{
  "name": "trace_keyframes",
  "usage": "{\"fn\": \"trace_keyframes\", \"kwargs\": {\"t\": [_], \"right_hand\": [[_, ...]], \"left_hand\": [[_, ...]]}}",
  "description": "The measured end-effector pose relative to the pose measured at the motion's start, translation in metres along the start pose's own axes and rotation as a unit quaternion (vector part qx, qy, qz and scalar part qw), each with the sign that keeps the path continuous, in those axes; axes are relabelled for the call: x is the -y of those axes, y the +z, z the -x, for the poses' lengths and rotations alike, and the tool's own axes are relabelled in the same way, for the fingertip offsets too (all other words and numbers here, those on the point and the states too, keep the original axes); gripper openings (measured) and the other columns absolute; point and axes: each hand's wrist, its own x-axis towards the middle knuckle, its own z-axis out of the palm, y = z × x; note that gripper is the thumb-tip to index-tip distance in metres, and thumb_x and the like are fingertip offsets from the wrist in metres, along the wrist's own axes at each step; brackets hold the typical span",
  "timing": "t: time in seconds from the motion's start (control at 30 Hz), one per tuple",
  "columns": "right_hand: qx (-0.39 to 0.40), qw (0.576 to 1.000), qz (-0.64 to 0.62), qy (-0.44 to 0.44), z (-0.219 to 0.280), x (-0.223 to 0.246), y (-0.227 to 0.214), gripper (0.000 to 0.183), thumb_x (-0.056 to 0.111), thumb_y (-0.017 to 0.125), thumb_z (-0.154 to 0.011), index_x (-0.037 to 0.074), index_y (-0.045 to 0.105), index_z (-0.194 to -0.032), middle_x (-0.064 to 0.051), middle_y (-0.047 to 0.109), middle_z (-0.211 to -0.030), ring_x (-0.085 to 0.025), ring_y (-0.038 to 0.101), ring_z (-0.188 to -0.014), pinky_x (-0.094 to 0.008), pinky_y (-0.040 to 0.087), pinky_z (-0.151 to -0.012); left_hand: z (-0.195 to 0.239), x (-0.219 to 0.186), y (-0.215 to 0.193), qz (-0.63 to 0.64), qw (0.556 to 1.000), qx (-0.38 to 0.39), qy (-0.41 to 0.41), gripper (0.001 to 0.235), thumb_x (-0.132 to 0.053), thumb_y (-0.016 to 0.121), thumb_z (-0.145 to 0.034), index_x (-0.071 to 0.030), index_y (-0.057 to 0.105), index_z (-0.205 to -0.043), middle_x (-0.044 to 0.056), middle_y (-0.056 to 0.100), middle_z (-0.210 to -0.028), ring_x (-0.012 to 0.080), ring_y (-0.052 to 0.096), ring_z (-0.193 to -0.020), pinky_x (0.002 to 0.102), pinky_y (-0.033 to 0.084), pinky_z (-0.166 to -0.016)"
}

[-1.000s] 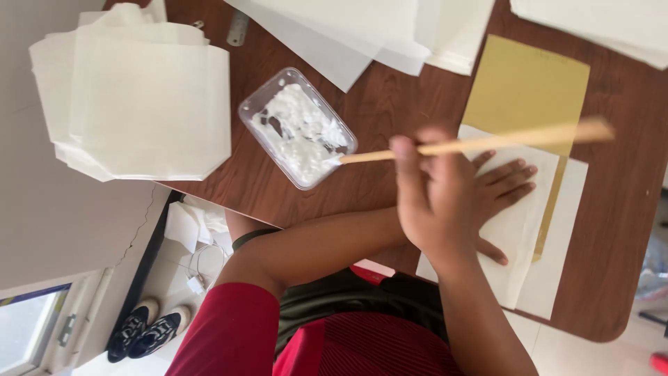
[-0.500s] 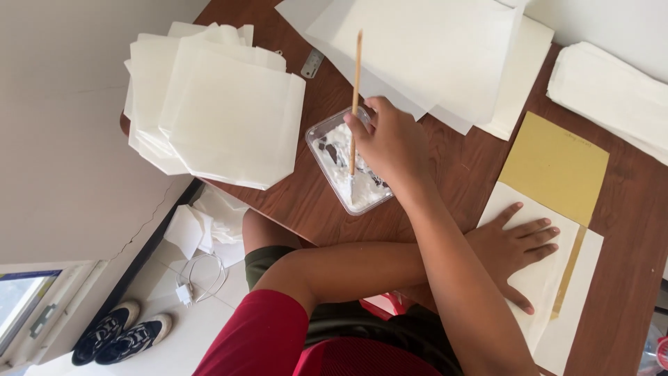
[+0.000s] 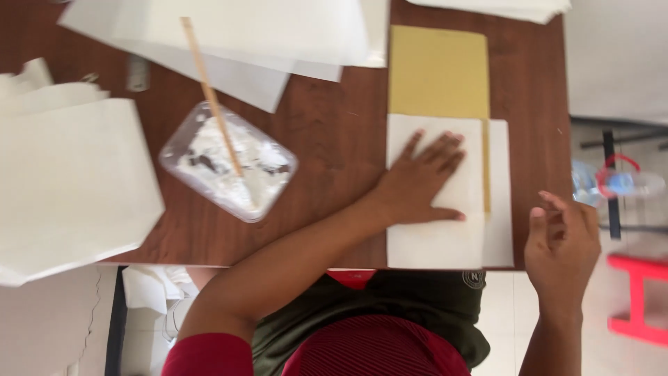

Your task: The person is manually assembling paper bags by applying glue with a brush and folding the paper sheets.

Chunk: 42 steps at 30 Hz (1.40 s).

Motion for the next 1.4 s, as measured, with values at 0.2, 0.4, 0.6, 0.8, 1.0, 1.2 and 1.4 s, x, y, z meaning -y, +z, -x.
{"fn": "trace_keyframes", "kwargs": {"t": [0.2, 0.4, 0.6, 0.8, 1.0, 1.2, 1.4], "right_hand": [[0.073, 0.995, -0.049, 0.042, 0.009, 0.013, -0.014, 0.038, 0.012, 0.051, -0.110, 0.003, 0.056, -0.147, -0.011, 0.073, -0.124, -0.026, 0.063, -0.115, -0.039, 0.050, -0.093], [0.067, 0.989, -0.123, 0.046, 0.005, 0.026, -0.015, 0.041, 0.010, 0.057, -0.106, -0.001, 0.054, -0.145, -0.012, 0.074, -0.119, -0.024, 0.068, -0.109, -0.036, 0.052, -0.091], [0.074, 0.933, -0.337, 0.100, 0.002, 0.009, -0.003, 0.043, 0.002, 0.053, -0.105, -0.002, 0.048, -0.147, -0.025, 0.069, -0.116, -0.034, 0.070, -0.101, -0.040, 0.051, -0.087], [0.079, 0.890, -0.406, 0.193, 0.032, -0.005, 0.004, 0.059, 0.012, 0.063, -0.097, -0.004, 0.042, -0.150, -0.017, 0.051, -0.130, -0.025, 0.065, -0.097, -0.030, 0.056, -0.066], [0.065, 0.928, -0.316, 0.188, 0.043, 0.015, -0.009, 0.070, 0.005, 0.082, -0.082, -0.005, 0.054, -0.146, -0.018, 0.068, -0.106, -0.020, 0.060, -0.074, -0.028, 0.051, -0.055], [0.030, 0.945, -0.276, 0.175, 0.051, 0.017, -0.003, 0.061, 0.005, 0.085, -0.082, -0.004, 0.063, -0.138, -0.019, 0.070, -0.097, -0.022, 0.060, -0.070, -0.030, 0.051, -0.054], [-0.104, 0.991, -0.033, -0.073, 0.063, 0.008, 0.016, 0.019, 0.006, 0.090, -0.087, 0.006, 0.085, -0.106, -0.010, 0.072, -0.103, -0.023, 0.067, -0.072, -0.031, 0.052, -0.058]], "left_hand": [[0.004, -0.004, -0.024, -0.021, 0.998, 0.052, 0.002, 0.110, -0.087, 0.035, -0.090, -0.005, 0.020, -0.162, 0.012, 0.012, -0.172, 0.0271, 0.006, -0.159, 0.056, -0.002, -0.127], [0.006, -0.006, -0.021, -0.039, 0.999, 0.023, 0.004, 0.110, -0.087, 0.036, -0.091, -0.004, 0.024, -0.162, 0.011, 0.016, -0.172, 0.0266, 0.010, -0.159, 0.056, 0.001, -0.128], [0.004, -0.010, -0.040, 0.014, 0.996, 0.091, -0.021, 0.104, -0.082, 0.045, -0.093, -0.008, 0.024, -0.164, 0.013, 0.016, -0.173, 0.0292, 0.012, -0.160, 0.059, -0.003, -0.127], [0.003, -0.014, -0.047, 0.016, 0.994, 0.102, -0.031, 0.103, -0.080, 0.049, -0.093, -0.009, 0.026, -0.164, 0.013, 0.018, -0.172, 0.0288, 0.013, -0.160, 0.058, -0.003, -0.127], [0.000, -0.015, -0.048, 0.013, 0.992, 0.114, -0.044, 0.104, -0.081, 0.051, -0.092, -0.010, 0.026, -0.164, 0.012, 0.017, -0.173, 0.0270, 0.012, -0.160, 0.057, -0.004, -0.127], [0.000, -0.017, -0.051, 0.018, 0.993, 0.111, -0.047, 0.104, -0.080, 0.053, -0.092, -0.010, 0.027, -0.164, 0.011, 0.018, -0.173, 0.0271, 0.013, -0.160, 0.057, -0.003, -0.128], [0.000, -0.017, -0.048, 0.010, 0.994, 0.099, -0.048, 0.104, -0.082, 0.053, -0.090, -0.011, 0.029, -0.164, 0.011, 0.020, -0.172, 0.0265, 0.015, -0.159, 0.057, -0.001, -0.128]]}}
